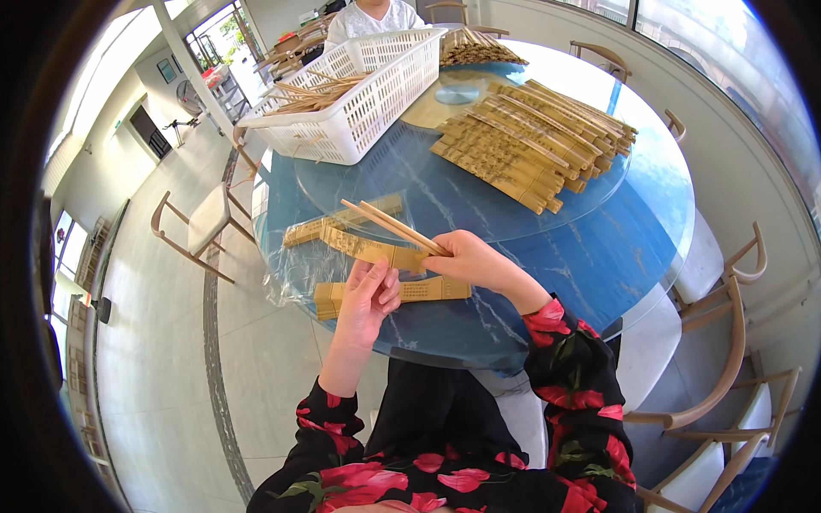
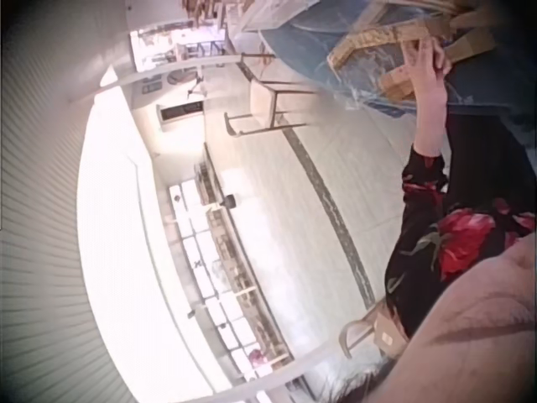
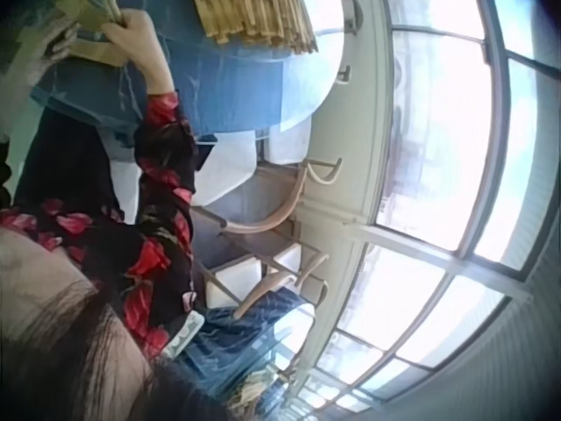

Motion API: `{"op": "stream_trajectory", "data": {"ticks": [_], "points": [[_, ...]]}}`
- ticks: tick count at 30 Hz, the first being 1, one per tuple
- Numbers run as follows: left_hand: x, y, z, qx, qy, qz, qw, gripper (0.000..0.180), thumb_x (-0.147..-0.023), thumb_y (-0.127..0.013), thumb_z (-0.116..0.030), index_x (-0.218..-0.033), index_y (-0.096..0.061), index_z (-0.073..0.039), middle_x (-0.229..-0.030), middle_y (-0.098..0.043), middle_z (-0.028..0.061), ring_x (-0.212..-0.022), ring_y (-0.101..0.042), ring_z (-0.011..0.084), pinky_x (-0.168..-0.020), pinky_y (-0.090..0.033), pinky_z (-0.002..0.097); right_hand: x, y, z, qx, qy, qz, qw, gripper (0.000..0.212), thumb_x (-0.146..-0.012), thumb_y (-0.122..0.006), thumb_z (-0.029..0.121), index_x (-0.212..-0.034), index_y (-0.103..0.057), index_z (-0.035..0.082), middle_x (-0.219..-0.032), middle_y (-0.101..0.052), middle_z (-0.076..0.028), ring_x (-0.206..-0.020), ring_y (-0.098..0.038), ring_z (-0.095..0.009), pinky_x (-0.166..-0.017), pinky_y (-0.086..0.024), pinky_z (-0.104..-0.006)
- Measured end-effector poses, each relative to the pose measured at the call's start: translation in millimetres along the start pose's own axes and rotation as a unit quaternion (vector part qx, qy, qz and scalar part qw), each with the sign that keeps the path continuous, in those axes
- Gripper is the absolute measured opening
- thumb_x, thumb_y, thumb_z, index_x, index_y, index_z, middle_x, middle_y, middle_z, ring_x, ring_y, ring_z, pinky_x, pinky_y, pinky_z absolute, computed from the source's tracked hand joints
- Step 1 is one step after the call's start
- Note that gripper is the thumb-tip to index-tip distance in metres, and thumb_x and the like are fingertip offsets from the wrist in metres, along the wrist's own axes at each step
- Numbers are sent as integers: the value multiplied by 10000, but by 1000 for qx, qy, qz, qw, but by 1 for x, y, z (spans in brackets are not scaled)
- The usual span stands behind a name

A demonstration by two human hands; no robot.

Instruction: The person repeatedly picks up a pair of wooden chopsticks and a paper sleeve from the table, inserts the chopsticks into the sleeve, and places the packaged set into a white basket. The process is repeated continuously throughout the clip.

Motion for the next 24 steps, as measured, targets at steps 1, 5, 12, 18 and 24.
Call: {"op": "stream_trajectory", "data": {"ticks": [1,5,12,18,24], "points": [[-1,-8,8,-23,10,12,1000,121,-1044,-648,-186,-1084,-562,-111,-781,-544,-25,-601,-441,43,-517,-353,230,1,-1,2,-7,-2,1,1000,233,-943,-677,206,-934,-716,-23,-710,-539,56,-660,-436,-44,-573,-365,-271],[-8,-7,27,-43,-37,-7,998,76,-1052,-621,-135,-1049,-575,-74,-760,-550,-16,-571,-433,42,-495,-349,227,4,3,-4,-13,-10,-4,1000,253,-925,-677,209,-903,-704,-42,-698,-541,43,-654,-447,-49,-560,-378,-279],[-2,-8,32,-55,-68,-6,996,72,-1048,-615,-99,-1022,-567,-53,-788,-588,11,-573,-461,44,-497,-377,227,2,4,-10,31,-19,4,999,255,-950,-711,234,-999,-736,-15,-708,-520,73,-661,-430,-36,-569,-363,-263],[1,-9,32,-78,-67,12,995,77,-1045,-619,-93,-1003,-571,-49,-791,-587,18,-585,-488,52,-496,-380,225,1,3,-12,46,7,34,998,319,-943,-735,281,-970,-738,-38,-686,-530,49,-644,-434,-52,-554,-371,-279],[2,-4,35,-70,-55,-18,996,87,-1046,-630,-124,-1022,-590,-50,-756,-568,6,-568,-452,60,-501,-348,242,4,5,-8,-8,-46,13,999,264,-947,-713,244,-974,-733,-19,-708,-543,57,-658,-440,-45,-576,-378,-269]]}}
Point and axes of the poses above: each hand's wrist, its own x-axis away from the middle knuckle, its own y-axis out of the back of the hand, z = x × y, the point moved 5 cm from there along -x, towards the middle knuckle
